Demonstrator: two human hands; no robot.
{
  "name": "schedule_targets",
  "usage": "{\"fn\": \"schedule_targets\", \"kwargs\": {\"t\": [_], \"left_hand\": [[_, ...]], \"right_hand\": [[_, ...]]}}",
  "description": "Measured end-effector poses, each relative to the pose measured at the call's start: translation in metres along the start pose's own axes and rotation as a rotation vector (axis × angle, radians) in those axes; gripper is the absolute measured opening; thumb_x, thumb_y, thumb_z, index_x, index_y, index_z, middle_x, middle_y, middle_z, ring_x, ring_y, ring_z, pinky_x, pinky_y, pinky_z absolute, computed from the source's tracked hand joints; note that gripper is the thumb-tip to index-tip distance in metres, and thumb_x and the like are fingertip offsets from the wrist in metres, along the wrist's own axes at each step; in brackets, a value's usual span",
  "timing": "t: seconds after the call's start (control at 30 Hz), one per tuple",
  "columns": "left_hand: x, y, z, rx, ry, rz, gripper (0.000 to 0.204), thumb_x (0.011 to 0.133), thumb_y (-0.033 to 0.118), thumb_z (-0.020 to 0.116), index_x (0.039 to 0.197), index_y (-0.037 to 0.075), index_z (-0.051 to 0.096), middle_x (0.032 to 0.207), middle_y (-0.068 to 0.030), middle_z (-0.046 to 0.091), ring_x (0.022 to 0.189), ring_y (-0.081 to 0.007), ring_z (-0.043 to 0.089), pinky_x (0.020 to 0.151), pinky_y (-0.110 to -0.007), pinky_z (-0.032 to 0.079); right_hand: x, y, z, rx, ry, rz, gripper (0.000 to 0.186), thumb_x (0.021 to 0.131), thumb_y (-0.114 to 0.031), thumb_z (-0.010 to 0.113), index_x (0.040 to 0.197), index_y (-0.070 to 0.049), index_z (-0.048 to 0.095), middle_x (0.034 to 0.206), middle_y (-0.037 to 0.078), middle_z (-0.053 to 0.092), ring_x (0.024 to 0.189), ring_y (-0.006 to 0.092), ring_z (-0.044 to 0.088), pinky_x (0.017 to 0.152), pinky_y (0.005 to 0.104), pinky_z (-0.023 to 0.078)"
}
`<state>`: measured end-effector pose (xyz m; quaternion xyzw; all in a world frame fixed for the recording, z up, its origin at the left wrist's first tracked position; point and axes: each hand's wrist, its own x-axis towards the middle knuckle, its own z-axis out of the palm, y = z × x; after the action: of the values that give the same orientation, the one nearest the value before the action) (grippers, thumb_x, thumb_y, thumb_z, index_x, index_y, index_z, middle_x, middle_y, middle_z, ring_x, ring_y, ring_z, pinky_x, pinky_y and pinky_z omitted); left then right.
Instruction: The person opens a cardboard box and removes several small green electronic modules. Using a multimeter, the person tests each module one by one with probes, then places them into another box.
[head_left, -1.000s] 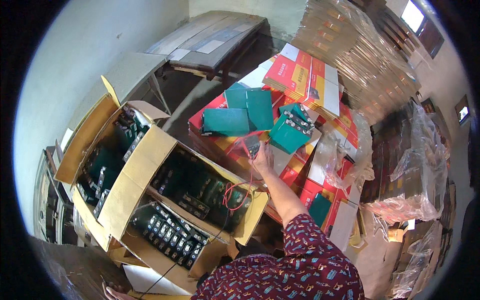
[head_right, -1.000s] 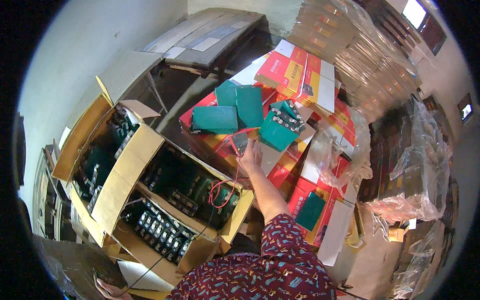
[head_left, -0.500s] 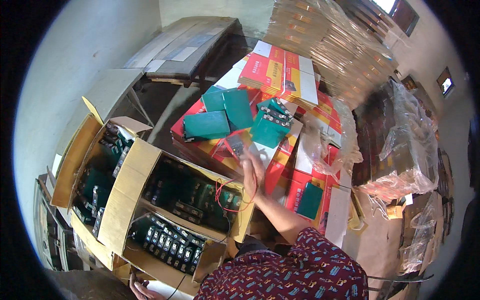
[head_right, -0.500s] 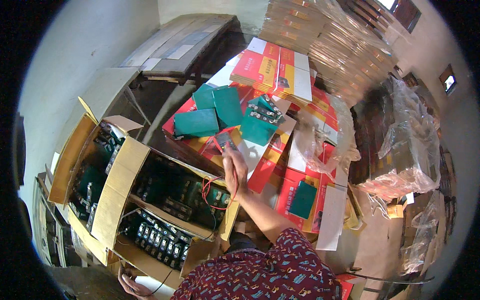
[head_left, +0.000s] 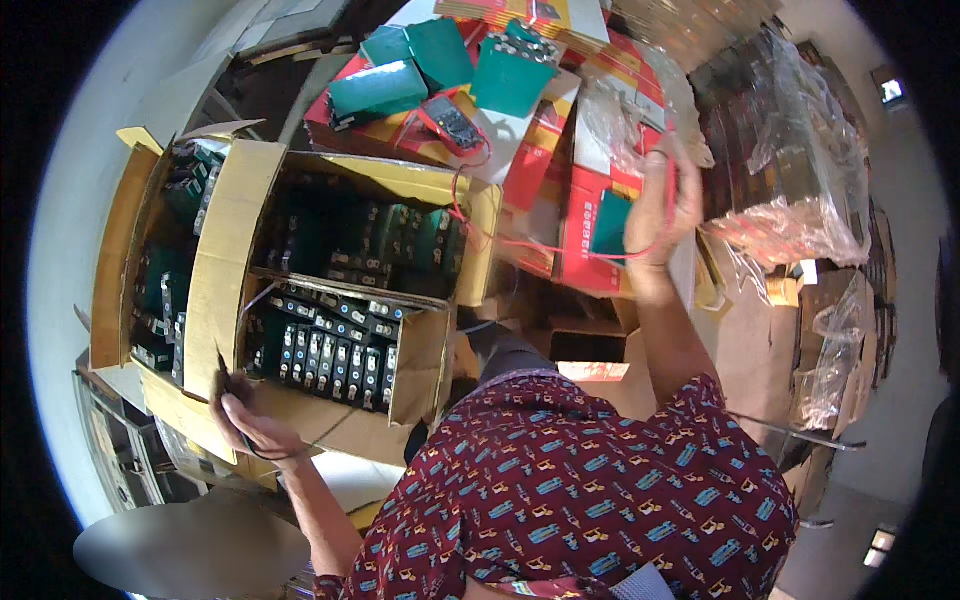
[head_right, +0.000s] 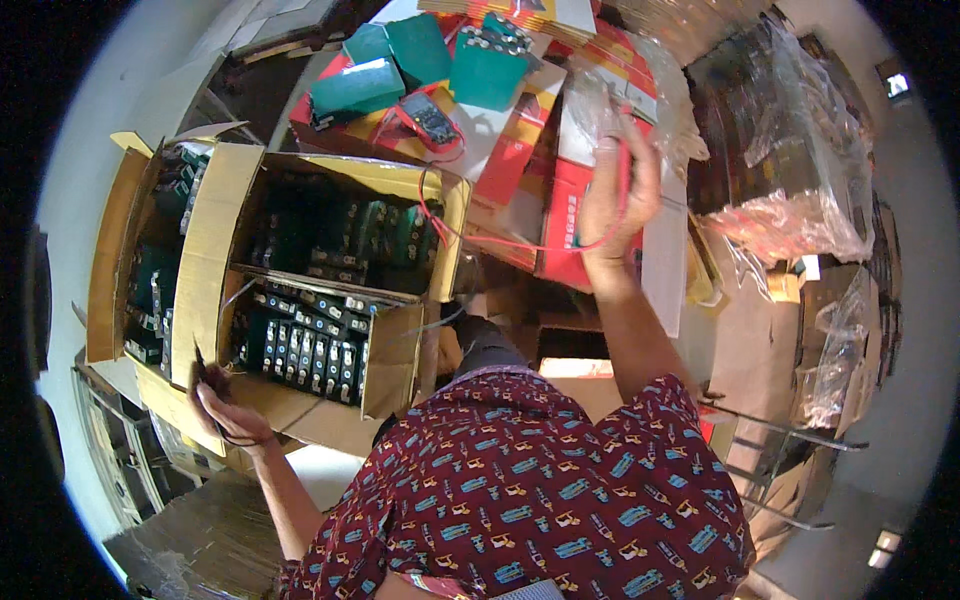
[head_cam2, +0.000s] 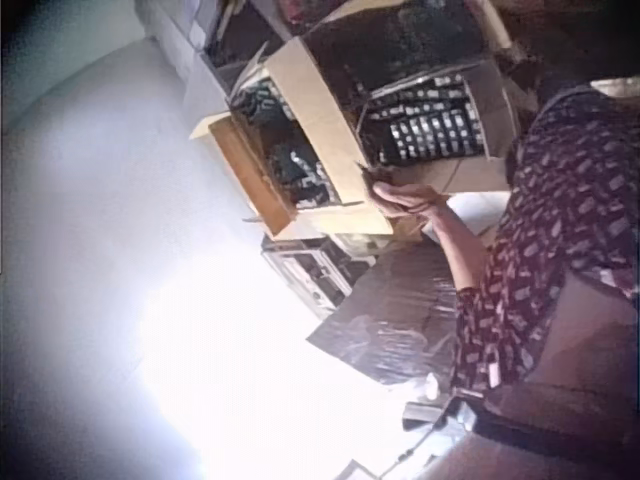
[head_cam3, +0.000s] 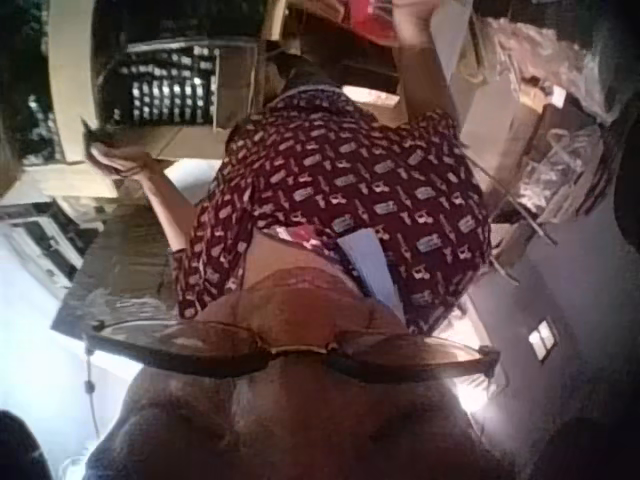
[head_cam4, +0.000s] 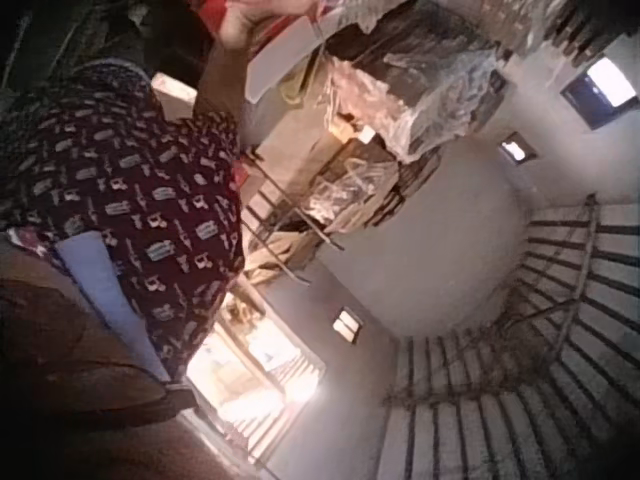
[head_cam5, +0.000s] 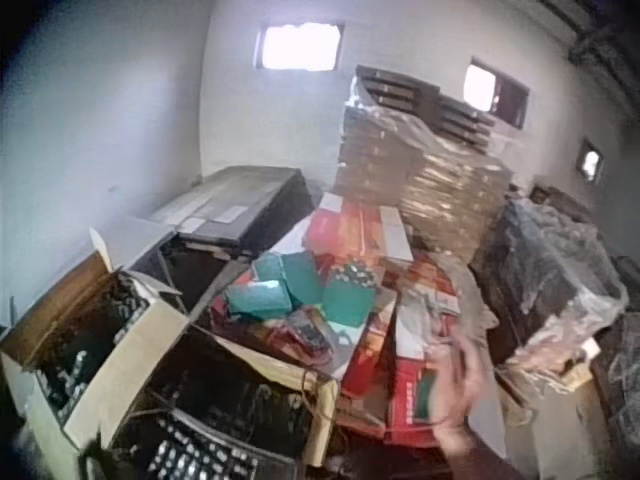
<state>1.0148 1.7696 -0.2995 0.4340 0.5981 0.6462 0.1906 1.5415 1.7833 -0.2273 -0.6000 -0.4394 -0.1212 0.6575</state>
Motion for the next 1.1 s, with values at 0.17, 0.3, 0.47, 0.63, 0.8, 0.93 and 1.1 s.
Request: {"fn": "schedule_targets", "kwargs": {"t": [0.17,0.3,0.47,0.63,0.8,0.93,1.1], "left_hand": [[0.021,0.033,0.025,-0.059,-0.060,0.069,0.047,0.110,0.033,0.045,0.137,-0.002,0.063,0.110,-0.0132,0.073,0.092,-0.0188,0.066,0.081,-0.031,0.053],[0.012,0.042,0.043,-0.113,-0.107,0.010,0.046,0.110,0.032,0.047,0.136,-0.003,0.063,0.109,-0.0134,0.073,0.090,-0.0176,0.065,0.082,-0.030,0.053],[0.004,0.023,0.043,-0.109,-0.148,0.023,0.044,0.110,0.032,0.049,0.133,-0.002,0.064,0.109,-0.0123,0.073,0.092,-0.0185,0.066,0.085,-0.032,0.052],[-0.005,0.059,0.098,-0.058,-0.114,-0.001,0.044,0.109,0.031,0.049,0.133,-0.001,0.065,0.107,-0.0110,0.073,0.095,-0.0182,0.067,0.084,-0.033,0.053],[-0.025,0.095,0.202,-0.094,-0.270,0.063,0.042,0.104,0.025,0.052,0.129,-0.006,0.064,0.103,-0.0154,0.074,0.087,-0.0186,0.067,0.082,-0.033,0.055],[-0.044,0.129,0.309,-0.093,-0.457,-0.090,0.032,0.103,0.015,0.058,0.126,-0.006,0.065,0.108,-0.0126,0.073,0.093,-0.0163,0.066,0.089,-0.030,0.053],[-0.056,0.113,0.444,-0.104,-0.690,-0.126,0.030,0.104,0.008,0.061,0.130,-0.006,0.067,0.117,-0.0090,0.072,0.104,-0.0137,0.065,0.095,-0.030,0.051]], "right_hand": [[-0.015,-0.037,-0.053,0.039,0.140,0.118,0.032,0.102,-0.005,0.063,0.131,0.006,0.067,0.126,0.013,0.071,0.112,0.0181,0.066,0.100,0.0328,0.052],[-0.019,-0.039,-0.070,0.107,0.171,0.164,0.034,0.102,-0.007,0.063,0.134,0.006,0.066,0.125,0.013,0.070,0.111,0.0166,0.065,0.099,0.0310,0.052],[-0.004,-0.024,-0.063,0.043,0.082,0.168,0.037,0.104,-0.012,0.061,0.136,0.007,0.064,0.119,0.013,0.070,0.103,0.0180,0.066,0.093,0.0328,0.054],[0.016,0.009,-0.032,0.118,-0.114,0.196,0.038,0.110,-0.013,0.052,0.142,0.006,0.062,0.115,0.011,0.069,0.095,0.0161,0.066,0.089,0.0335,0.053],[0.049,0.082,0.021,0.197,-0.318,0.229,0.028,0.106,-0.006,0.056,0.129,0.004,0.068,0.112,0.010,0.073,0.100,0.0152,0.068,0.091,0.0313,0.055],[0.077,0.152,0.076,0.370,-0.418,0.421,0.026,0.102,-0.007,0.066,0.124,0.005,0.070,0.112,0.009,0.073,0.101,0.0134,0.068,0.091,0.0282,0.055],[0.103,0.211,0.112,0.309,-0.511,0.376,0.024,0.099,-0.007,0.068,0.119,0.005,0.074,0.100,0.013,0.077,0.092,0.0152,0.072,0.083,0.0295,0.057]]}}
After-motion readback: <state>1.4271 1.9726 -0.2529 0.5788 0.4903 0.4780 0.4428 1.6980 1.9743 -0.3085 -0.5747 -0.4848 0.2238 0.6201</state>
